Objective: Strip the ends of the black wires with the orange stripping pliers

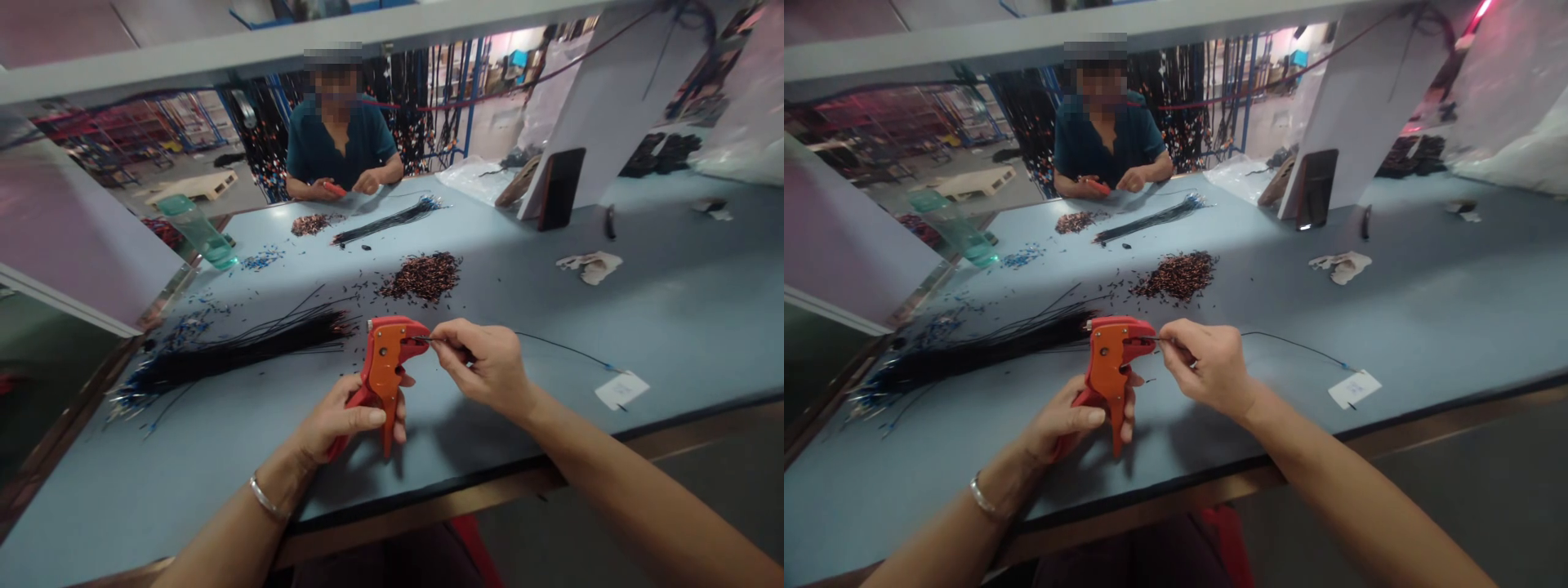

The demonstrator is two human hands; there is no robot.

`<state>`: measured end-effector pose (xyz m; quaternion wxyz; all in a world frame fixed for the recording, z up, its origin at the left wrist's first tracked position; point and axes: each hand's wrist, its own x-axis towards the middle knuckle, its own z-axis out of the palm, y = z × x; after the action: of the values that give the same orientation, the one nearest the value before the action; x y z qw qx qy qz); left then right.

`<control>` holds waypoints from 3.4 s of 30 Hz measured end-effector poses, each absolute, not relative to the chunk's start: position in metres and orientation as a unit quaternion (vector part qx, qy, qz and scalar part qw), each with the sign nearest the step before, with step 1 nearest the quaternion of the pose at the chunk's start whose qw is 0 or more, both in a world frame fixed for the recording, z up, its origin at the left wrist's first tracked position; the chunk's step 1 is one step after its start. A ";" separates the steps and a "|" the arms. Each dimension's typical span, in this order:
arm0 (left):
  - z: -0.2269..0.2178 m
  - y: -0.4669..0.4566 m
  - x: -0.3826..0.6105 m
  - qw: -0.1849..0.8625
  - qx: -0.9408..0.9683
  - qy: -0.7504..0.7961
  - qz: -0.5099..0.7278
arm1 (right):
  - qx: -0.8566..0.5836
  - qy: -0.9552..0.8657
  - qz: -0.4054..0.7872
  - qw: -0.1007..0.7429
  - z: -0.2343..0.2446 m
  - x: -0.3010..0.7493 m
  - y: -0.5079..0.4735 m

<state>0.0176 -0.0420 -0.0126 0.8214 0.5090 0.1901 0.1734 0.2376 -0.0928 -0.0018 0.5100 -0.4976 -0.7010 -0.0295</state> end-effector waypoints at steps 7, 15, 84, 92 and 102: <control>-0.014 -0.039 0.015 0.840 0.482 0.196 0.152 | -0.494 -0.716 -0.039 0.492 -0.001 0.237 -0.093; -0.015 -0.041 0.014 0.840 0.487 0.200 0.131 | -0.495 -0.715 -0.049 0.492 -0.003 0.239 -0.091; -0.009 -0.038 0.023 0.730 0.523 0.272 0.346 | -0.548 -0.695 -0.019 0.465 -0.015 0.238 -0.086; -0.010 -0.039 0.019 0.414 0.764 0.352 0.348 | -0.543 -0.653 0.200 0.488 -0.012 0.239 -0.083; -0.026 -0.041 0.026 0.063 0.921 0.243 0.297 | -0.478 -0.531 0.484 0.505 -0.015 0.232 -0.082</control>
<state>0.0256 -0.0413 -0.0255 0.0631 0.9212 0.2434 0.2968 0.2315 -0.0822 -0.0155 0.5048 -0.4778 -0.5314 0.4843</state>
